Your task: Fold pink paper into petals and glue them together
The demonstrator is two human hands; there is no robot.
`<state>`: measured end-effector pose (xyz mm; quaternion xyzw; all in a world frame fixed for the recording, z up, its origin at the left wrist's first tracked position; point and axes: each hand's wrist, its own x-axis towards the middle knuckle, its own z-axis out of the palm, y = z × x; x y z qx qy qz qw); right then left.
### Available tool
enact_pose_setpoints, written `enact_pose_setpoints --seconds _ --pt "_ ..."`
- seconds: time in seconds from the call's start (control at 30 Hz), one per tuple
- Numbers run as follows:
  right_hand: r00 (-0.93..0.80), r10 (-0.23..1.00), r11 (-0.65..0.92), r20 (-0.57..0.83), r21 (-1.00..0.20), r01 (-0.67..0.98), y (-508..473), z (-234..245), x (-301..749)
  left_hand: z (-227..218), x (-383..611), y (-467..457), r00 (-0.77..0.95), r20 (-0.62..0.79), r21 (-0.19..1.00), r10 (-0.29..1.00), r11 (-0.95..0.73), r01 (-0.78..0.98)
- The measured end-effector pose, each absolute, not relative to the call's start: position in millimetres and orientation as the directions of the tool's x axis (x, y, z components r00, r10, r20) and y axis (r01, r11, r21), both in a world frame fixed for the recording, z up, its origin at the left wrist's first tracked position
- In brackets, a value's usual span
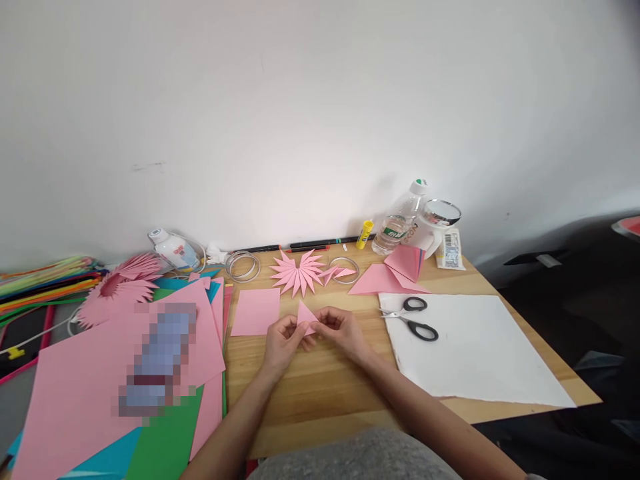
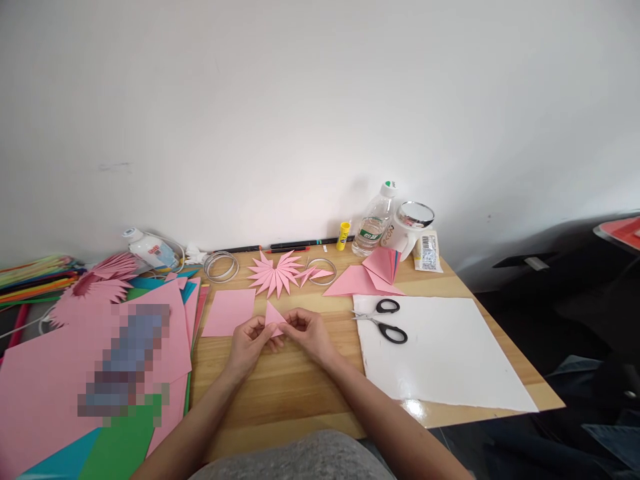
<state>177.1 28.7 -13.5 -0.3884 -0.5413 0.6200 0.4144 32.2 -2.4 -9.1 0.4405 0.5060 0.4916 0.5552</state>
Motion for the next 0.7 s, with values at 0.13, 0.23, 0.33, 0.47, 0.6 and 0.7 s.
enact_pose_setpoints --seconds 0.13,0.23,0.33,0.47,0.6,0.7 --pt "-0.387 0.921 -0.093 -0.042 -0.989 -0.114 28.1 -8.0 177.5 -12.0 32.0 -1.9 -0.081 -0.104 0.988 0.991 0.094 -0.12" --pt "-0.383 0.922 -0.104 -0.052 -0.988 -0.115 28.1 -6.2 177.8 -12.0 31.5 -0.8 -0.069 -0.126 0.983 0.99 0.116 -0.14" --pt "-0.363 0.93 -0.117 -0.062 -0.984 -0.132 27.9 -7.9 177.4 -9.5 31.4 0.6 -0.045 -0.143 0.975 0.989 0.133 -0.175" --pt "-0.305 0.952 -0.03 0.008 -0.993 -0.118 26.5 -11.3 178.2 -5.6 31.4 2.2 -0.03 -0.174 0.956 0.984 0.162 -0.244" --pt "-0.326 0.923 0.211 0.204 -0.977 -0.014 24.9 -11.3 181.1 3.1 30.6 2.3 -0.007 -0.216 0.918 0.976 0.2 -0.341" --pt "-0.326 0.853 0.448 0.408 -0.892 0.057 24.9 -11.6 182.8 12.7 29.3 2.2 0.016 -0.268 0.889 0.963 0.254 -0.382"
